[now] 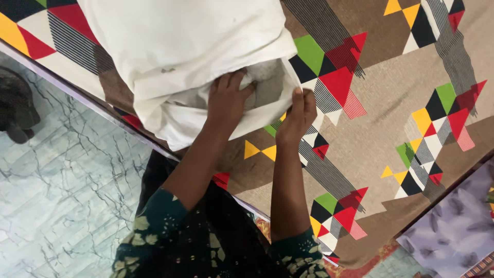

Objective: The person inserts a striped pillow into a white pillowcase on a patterned bed. They then smooth the case and handle a second white pillowcase, folding it on the bed.

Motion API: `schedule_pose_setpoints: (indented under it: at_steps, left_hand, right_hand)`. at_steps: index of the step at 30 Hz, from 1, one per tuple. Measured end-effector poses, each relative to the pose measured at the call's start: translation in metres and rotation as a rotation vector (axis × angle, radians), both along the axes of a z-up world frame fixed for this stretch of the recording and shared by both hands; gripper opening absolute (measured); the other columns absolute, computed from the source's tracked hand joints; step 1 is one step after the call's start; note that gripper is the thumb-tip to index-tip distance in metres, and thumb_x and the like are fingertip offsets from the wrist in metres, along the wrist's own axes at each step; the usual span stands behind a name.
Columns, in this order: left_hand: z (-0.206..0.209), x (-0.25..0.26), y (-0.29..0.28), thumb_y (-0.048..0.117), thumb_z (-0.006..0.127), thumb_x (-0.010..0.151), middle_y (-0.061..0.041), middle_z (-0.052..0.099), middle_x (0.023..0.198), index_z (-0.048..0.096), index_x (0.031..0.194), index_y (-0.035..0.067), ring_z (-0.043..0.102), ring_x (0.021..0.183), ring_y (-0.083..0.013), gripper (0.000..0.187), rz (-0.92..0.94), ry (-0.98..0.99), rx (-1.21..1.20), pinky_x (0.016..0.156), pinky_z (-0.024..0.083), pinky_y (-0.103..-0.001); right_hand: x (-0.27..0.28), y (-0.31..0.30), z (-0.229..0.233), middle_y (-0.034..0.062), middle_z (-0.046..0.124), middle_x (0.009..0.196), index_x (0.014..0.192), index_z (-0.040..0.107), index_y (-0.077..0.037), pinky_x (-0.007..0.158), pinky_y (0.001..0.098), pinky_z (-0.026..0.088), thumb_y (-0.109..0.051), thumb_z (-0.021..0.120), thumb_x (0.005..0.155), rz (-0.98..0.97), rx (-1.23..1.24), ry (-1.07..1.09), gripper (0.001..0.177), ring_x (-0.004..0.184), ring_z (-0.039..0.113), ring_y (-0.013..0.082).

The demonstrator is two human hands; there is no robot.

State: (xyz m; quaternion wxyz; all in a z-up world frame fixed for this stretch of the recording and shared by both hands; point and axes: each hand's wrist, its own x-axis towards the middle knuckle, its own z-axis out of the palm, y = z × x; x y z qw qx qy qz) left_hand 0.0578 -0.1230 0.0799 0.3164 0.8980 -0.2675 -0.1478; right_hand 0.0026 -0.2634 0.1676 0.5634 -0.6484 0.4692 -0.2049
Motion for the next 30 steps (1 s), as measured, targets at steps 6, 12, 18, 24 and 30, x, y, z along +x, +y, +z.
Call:
schedule_pose_setpoints:
  at_steps: [6,12,18,24,30]
  left_hand:
    - [-0.02,0.061,0.032,0.016,0.063,0.095,-0.018,0.066,0.124,0.07,0.124,0.007,0.062,0.116,-0.0317,0.032,-0.161,0.69,-0.411,0.102,0.049,-0.041]
    - [0.05,0.065,0.127,0.011,0.061,0.105,-0.011,0.076,0.112,0.068,0.122,0.002,0.077,0.104,-0.0211,0.02,0.53,0.61,-0.566,0.091,0.06,-0.033]
    - [-0.008,-0.024,0.192,0.0,0.058,0.107,-0.019,0.063,0.124,0.058,0.133,0.003,0.064,0.113,-0.027,0.026,1.1,0.257,-0.243,0.1,0.053,-0.034]
    - [-0.071,-0.099,0.188,-0.008,0.061,0.075,-0.013,0.066,0.124,0.051,0.134,0.004,0.063,0.116,-0.0264,0.061,1.309,0.925,-0.445,0.099,0.048,-0.038]
    - [-0.092,-0.124,0.177,0.004,0.071,0.083,-0.028,0.062,0.128,0.058,0.13,-0.004,0.056,0.119,-0.0478,0.049,0.908,0.706,-0.007,0.099,0.046,-0.048]
  right_hand:
    - [0.06,-0.015,0.011,-0.0007,0.061,0.088,0.101,0.059,-0.007,0.068,0.0232,0.049,-0.012,0.06,0.102,0.053,0.129,-0.263,0.005,0.078,0.057,0.0058]
    - [0.042,-0.077,-0.035,0.0096,0.075,0.097,0.113,0.067,0.003,0.072,0.0267,0.061,-0.003,0.064,0.101,0.335,-0.091,0.018,0.013,0.083,0.072,0.0142]
    - [-0.069,-0.125,-0.118,0.011,0.064,0.098,0.119,0.063,-0.003,0.061,0.0376,0.051,-0.024,0.071,0.094,-0.063,0.041,0.587,0.033,0.078,0.061,0.0233]
    - [-0.084,-0.087,-0.14,0.0136,0.061,0.112,0.129,0.049,-0.015,0.074,0.0578,0.05,-0.041,0.061,0.091,-0.631,0.988,0.573,0.047,0.099,0.063,0.0325]
    - [-0.08,-0.113,-0.192,0.0119,0.061,0.12,0.13,0.054,-0.012,0.086,0.0435,0.056,-0.033,0.068,0.098,-0.749,1.018,0.226,0.041,0.108,0.063,0.0256]
